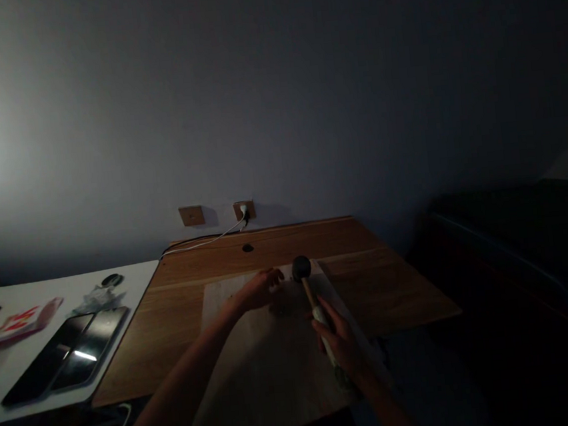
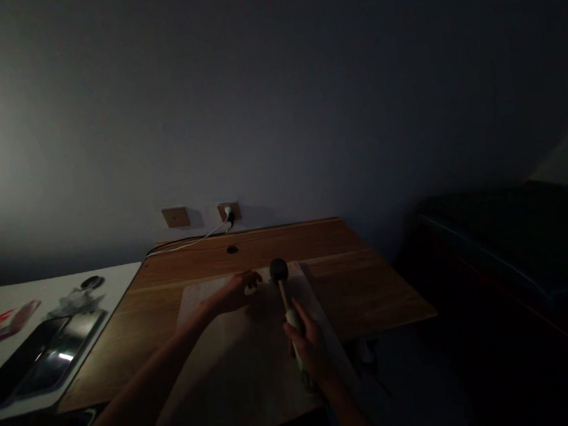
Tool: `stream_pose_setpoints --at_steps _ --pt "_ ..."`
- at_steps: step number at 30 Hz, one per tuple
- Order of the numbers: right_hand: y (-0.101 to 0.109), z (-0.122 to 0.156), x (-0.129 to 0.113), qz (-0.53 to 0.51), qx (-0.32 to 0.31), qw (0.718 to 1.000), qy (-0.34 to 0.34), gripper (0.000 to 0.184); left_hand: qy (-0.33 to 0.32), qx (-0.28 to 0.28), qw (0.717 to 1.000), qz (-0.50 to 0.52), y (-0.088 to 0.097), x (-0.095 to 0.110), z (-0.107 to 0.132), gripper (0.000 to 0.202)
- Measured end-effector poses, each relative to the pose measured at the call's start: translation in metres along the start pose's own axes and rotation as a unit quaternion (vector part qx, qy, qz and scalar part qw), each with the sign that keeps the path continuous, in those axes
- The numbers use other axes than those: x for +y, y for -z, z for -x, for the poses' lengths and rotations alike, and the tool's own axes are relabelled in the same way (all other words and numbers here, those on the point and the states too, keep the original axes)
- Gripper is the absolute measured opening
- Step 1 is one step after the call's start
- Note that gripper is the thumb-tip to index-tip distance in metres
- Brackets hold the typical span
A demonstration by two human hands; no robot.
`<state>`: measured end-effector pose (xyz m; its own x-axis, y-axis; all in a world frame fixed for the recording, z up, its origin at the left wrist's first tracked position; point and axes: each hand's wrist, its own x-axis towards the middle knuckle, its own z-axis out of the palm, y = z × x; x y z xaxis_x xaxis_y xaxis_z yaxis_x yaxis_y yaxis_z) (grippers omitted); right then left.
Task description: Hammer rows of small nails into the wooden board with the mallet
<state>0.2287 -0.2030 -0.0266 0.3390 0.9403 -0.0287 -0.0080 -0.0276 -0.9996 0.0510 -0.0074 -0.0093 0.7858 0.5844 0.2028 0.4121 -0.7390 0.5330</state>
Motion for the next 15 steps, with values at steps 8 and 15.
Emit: stream_pose_setpoints --at_steps 8,15 --pt "0.001 0.0 0.001 -0.016 -0.022 1.0 0.009 0.066 0.005 -0.118 0.987 -0.109 0.015 0.02 0.034 0.011" --pt "0.0 0.0 -0.001 -0.022 -0.007 1.0 0.004 0.069 0.062 -0.002 0.998 -0.005 0.001 0.01 0.011 0.024"
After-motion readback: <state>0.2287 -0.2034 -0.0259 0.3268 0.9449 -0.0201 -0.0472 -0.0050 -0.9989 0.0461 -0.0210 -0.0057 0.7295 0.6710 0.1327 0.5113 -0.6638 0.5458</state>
